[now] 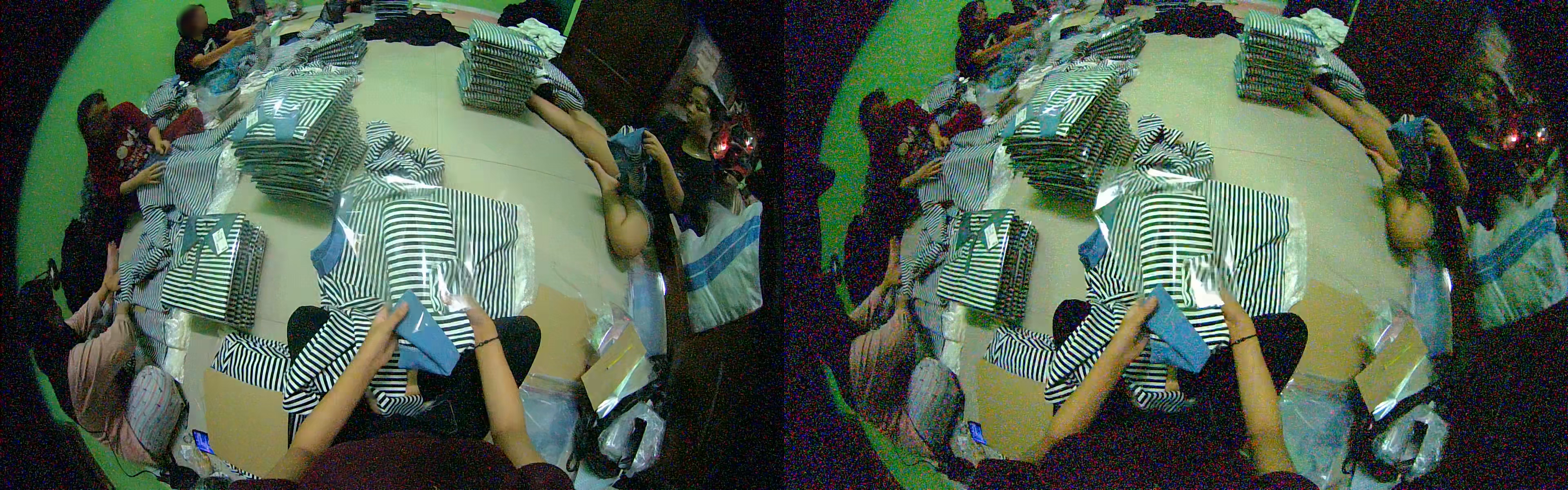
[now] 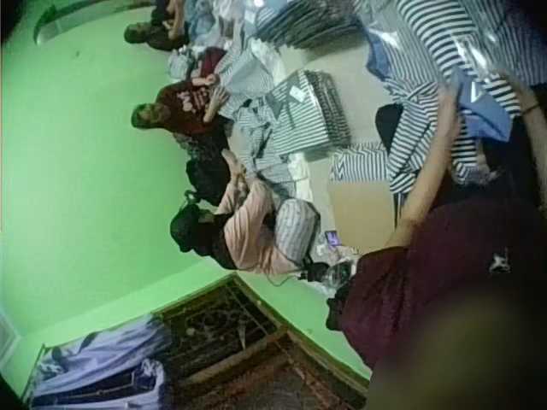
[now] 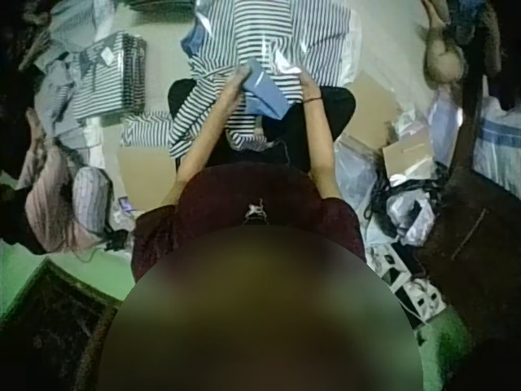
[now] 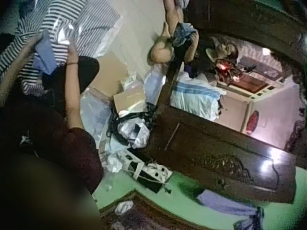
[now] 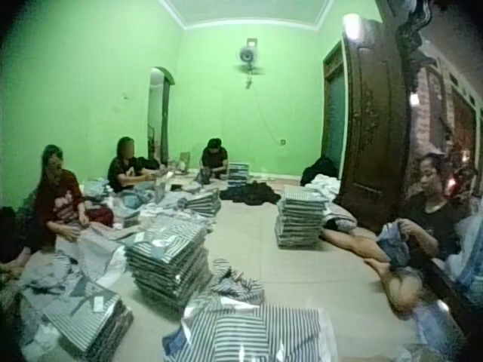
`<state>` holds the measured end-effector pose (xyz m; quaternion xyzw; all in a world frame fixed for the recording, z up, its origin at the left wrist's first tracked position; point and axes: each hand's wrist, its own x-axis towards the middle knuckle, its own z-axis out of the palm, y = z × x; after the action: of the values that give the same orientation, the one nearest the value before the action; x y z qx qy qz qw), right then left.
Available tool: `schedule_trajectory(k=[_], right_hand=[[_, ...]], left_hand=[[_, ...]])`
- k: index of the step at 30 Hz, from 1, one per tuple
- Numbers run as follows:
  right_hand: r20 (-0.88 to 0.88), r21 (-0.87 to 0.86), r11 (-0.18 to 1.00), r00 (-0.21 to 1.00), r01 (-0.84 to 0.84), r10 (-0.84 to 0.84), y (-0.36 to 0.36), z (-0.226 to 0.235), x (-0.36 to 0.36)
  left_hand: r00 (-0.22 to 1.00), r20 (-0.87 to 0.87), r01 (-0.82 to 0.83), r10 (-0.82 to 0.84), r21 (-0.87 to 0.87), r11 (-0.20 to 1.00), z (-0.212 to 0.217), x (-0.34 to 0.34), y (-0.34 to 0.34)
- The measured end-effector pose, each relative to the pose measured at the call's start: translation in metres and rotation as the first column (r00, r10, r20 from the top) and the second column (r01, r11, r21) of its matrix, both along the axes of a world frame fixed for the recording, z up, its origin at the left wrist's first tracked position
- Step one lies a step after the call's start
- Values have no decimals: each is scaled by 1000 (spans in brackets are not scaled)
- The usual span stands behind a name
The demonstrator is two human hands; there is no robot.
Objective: The person folds striped shirts and places them into clear plastic bags. They insert a cardboard piece into each bag to keep the shirt flat, then seal the bag and set it aside. The process is repeated for multiple shirts.
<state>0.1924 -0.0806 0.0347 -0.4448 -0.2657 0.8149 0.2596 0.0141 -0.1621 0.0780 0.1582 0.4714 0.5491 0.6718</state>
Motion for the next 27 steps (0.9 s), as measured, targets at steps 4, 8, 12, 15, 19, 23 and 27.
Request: schedule_trajectory(k=[4, 8, 12, 15, 19, 23, 27], right_hand=[[136, 238, 961, 984, -143, 112, 33, 0, -11], [-75, 154, 973, 980, -173, 186, 66, -6, -13], [469, 150, 945, 863, -290, 190, 83, -31, -27], [379, 223, 954, 919, -201, 105, 69, -55, -40], [468, 491, 808, 881, -327, 72, 66, -60, -46], [700, 679, 556, 649, -479, -297, 73, -43, -40], [821, 552, 617, 497, -561, -282, 65, -37, -50]], left_hand=[[996, 87, 21, -21, 2, 1000, -11, -2, 4], [997, 64, 41, -41, 1, 999, -40, -12, 19], [972, 211, 135, -101, -153, 979, -93, -21, 42], [985, 62, 170, -161, -217, 961, -119, -9, 49], [985, -24, 161, -171, -239, 958, -120, -1, 56], [945, 186, 301, -268, -182, 936, -118, 2, 62], [955, 266, 213, -129, -315, 925, -135, 4, 62]])
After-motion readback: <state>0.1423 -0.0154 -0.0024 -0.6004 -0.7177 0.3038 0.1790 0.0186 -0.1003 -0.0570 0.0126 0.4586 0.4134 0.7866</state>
